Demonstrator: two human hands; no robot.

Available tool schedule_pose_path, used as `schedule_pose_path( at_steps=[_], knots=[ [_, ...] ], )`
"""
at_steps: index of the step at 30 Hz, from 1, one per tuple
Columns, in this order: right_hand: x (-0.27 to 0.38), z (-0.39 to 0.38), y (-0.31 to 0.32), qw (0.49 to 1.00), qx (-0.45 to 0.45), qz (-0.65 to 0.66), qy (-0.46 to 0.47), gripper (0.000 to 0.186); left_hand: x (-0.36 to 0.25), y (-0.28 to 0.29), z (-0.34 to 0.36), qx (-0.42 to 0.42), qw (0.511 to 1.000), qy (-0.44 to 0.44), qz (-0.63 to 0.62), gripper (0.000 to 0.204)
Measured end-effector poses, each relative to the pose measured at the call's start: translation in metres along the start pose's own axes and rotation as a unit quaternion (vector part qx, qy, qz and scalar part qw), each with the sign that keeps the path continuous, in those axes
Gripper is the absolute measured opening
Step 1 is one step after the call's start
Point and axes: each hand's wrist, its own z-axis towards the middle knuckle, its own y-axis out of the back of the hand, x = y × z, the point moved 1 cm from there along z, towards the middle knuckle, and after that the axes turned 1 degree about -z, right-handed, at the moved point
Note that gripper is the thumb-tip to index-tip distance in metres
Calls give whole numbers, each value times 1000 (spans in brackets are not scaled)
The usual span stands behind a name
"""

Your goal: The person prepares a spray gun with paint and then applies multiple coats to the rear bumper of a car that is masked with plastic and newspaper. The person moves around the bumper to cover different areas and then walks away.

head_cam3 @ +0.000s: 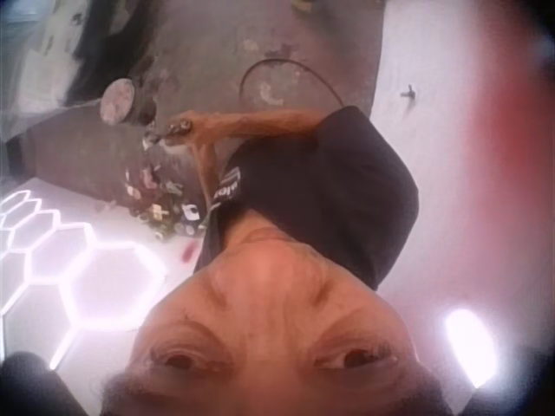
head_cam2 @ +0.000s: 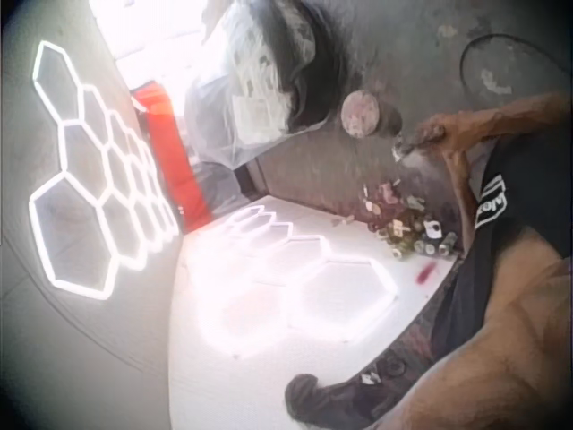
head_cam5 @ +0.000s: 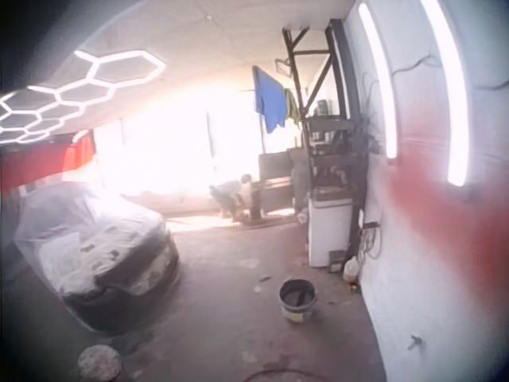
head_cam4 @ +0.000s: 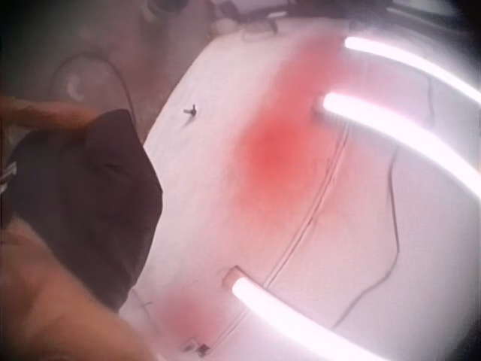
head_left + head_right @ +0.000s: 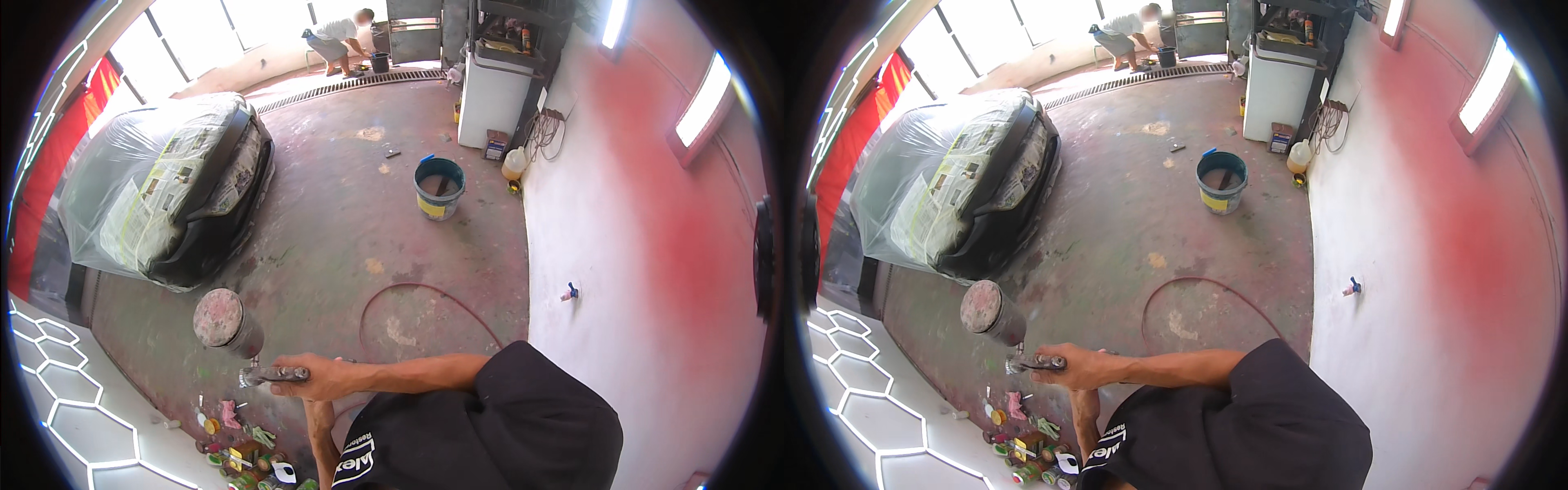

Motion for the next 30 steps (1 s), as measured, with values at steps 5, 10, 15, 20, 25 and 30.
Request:
schedule_pose_path(
  at_steps=[5,10,15,20,25,30],
  knots=[
    [15,43,6,998,6,47,-39,45,-8,44,34,55,998,-3,-18,45],
    [20,81,-6,996,-7,50,-78,44,18,113,64,62,998,10,-12,24],
    [10,102,-22,998,-8,11,-53,42,20,139,69,39,999,-9,-37,18],
    [1,124,-32,995,68,-24,-69,42,16,150,65,-14,998,-7,-63,33],
    [-2,141,-37,994,79,14,-79,42,21,155,69,-53,997,-6,-55,48],
    [-9,172,-34,987,139,26,-75,45,5,162,73,-120,993,19,3,54]
  ],
)
